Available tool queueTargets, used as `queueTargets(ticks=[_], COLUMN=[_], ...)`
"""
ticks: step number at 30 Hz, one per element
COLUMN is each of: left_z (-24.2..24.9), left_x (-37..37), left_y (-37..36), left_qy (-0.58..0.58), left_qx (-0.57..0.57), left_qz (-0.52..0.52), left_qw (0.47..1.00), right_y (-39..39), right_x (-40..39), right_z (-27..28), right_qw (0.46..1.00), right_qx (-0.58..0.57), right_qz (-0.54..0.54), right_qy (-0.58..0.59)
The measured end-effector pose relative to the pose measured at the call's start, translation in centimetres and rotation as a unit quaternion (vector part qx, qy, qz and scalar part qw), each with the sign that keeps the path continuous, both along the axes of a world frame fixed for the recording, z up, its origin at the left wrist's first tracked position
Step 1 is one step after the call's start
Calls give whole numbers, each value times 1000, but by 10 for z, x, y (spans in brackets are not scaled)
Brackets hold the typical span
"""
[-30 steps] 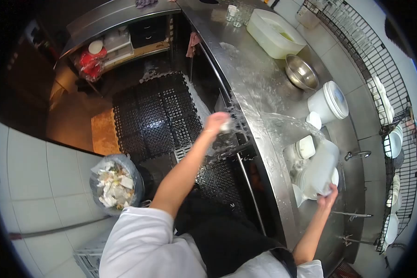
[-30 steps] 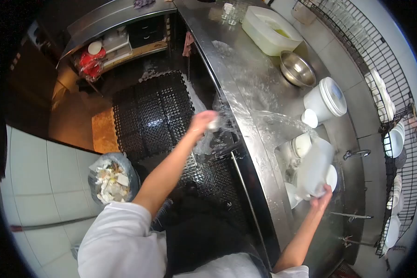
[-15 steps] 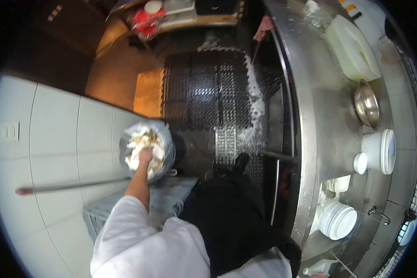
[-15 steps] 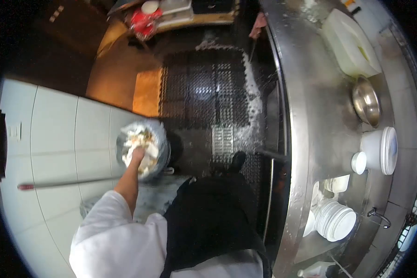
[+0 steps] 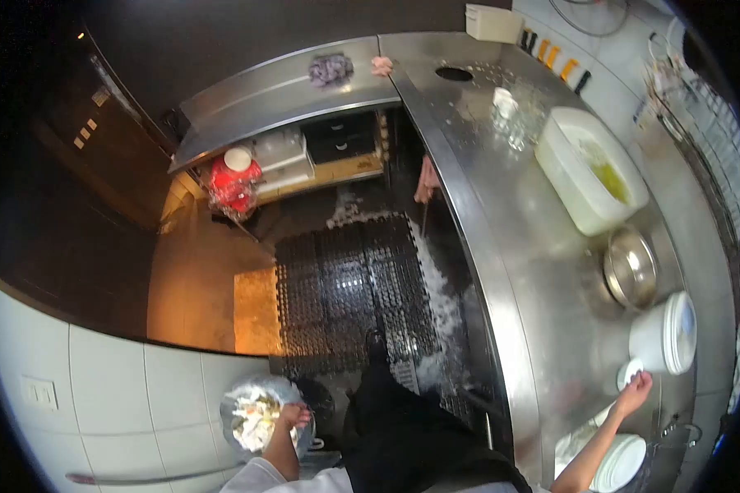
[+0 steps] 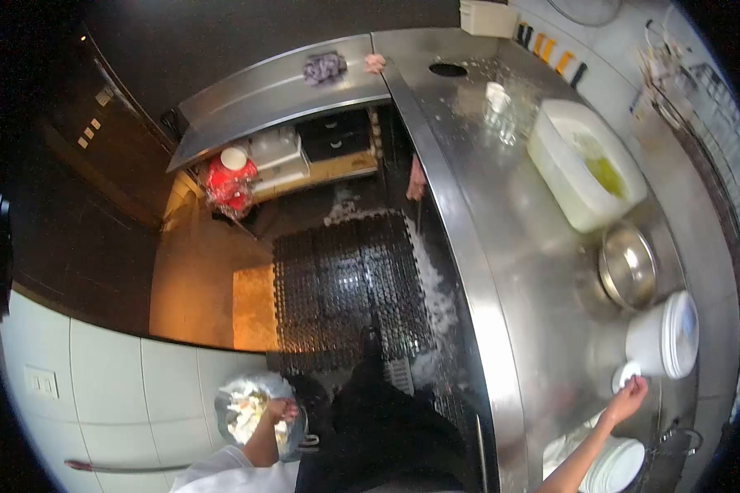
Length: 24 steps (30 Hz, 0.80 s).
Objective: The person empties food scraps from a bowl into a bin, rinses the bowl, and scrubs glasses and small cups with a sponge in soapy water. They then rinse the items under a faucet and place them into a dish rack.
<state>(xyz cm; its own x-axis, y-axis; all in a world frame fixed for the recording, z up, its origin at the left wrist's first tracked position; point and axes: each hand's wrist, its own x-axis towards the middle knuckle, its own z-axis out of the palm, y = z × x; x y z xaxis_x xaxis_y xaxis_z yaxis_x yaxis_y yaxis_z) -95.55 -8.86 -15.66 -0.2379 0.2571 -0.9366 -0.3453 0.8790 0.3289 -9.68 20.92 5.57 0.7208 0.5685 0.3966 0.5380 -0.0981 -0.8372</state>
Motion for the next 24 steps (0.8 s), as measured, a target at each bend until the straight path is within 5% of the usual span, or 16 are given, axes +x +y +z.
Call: queueTargets(ticks=[4,7,9,12,17,21,23,24], left_z=[-14,-10,-10,-3,24,82,98,74], left_x=[-40,-81,-118,-163,-189,-151,-129,-129], left_y=[65,123,181,300,520,654,700,718], left_qy=[28,50,1,36,123,122,201,268], left_qx=[-44,-61,-86,-1,212,286,337,408], left_qz=[7,32,51,24,-119,-191,-271,-290], left_qw=[999,996,995,999,962,931,879,823], right_y=[149,221,265,320,404,515,572,613], right_x=[-169,-257,-291,-329,-330,-251,-201,-123], right_z=[32,39,35,51,135,129,92,32], right_qw=[984,977,971,975,975,974,896,818], right_qx=[10,-64,-80,-102,-92,-61,-200,-401], right_qz=[177,198,221,189,79,91,76,152], right_qy=[6,-34,42,-56,-189,-201,-389,-385])
